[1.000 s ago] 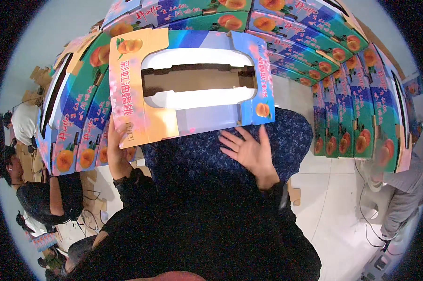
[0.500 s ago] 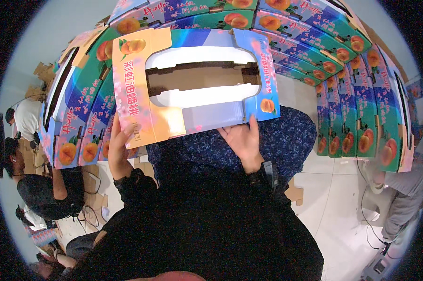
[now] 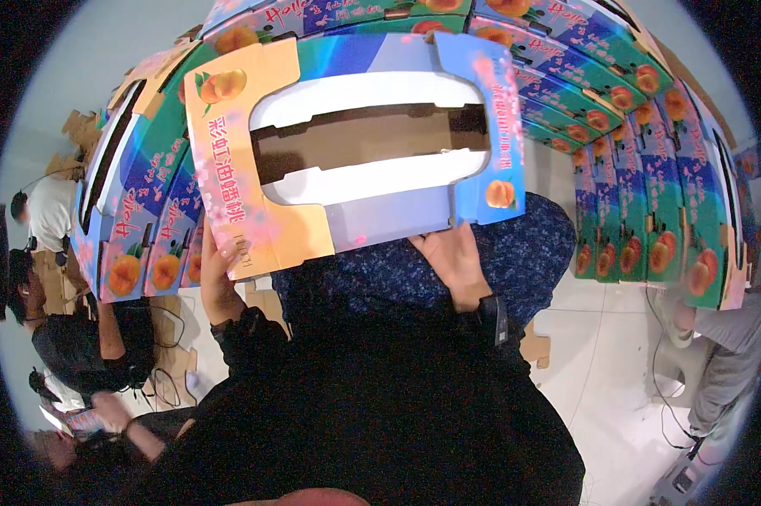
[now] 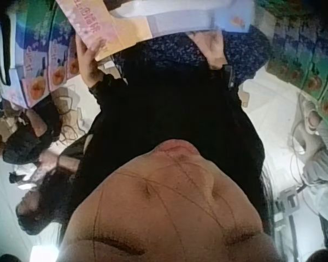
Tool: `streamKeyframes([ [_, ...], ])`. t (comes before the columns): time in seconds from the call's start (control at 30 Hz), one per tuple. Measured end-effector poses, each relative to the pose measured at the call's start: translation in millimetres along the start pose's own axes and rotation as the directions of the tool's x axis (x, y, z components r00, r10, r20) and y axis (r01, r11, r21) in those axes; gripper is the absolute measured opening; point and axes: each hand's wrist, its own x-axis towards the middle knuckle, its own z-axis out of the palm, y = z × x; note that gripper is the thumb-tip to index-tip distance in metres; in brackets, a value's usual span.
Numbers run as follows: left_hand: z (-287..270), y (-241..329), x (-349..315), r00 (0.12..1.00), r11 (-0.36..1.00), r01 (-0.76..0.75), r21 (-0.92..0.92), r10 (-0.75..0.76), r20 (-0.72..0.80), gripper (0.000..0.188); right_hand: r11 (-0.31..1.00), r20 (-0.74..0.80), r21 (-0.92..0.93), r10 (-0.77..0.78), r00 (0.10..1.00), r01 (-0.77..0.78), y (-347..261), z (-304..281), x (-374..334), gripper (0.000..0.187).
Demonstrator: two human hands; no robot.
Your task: The person is folding and assembling fruit boxes in a packaging factory environment.
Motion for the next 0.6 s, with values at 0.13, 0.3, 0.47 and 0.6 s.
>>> streamKeyframes([
  [0.13,-3,-8,-11,0.996,1.0,0.027,-0.002,-0.027,-0.089,0.082,0.971,0.196,-0.223,-0.04,0.98,0.084,-29,19,-11,0.089],
  [0.3,-46,-65,-15,0.971,0.971,-0.05,-0.235,-0.008,-0.239,0.061,0.927,0.039,0.303,-0.242,0.969,0.219,-79,-81,-57,0.081],
  [0.47,-35,-59,-21,0.976,0.973,0.018,-0.232,-0.068,-0.209,0.04,0.919,-0.082,-0.127,-0.385,0.919,0.373,-71,-50,-60,0.076],
  [0.6,-15,-41,-10,0.992,0.975,0.106,-0.196,-0.117,-0.048,0.034,0.859,-0.159,-0.281,-0.482,0.862,0.429,-69,-45,-61,0.073],
])
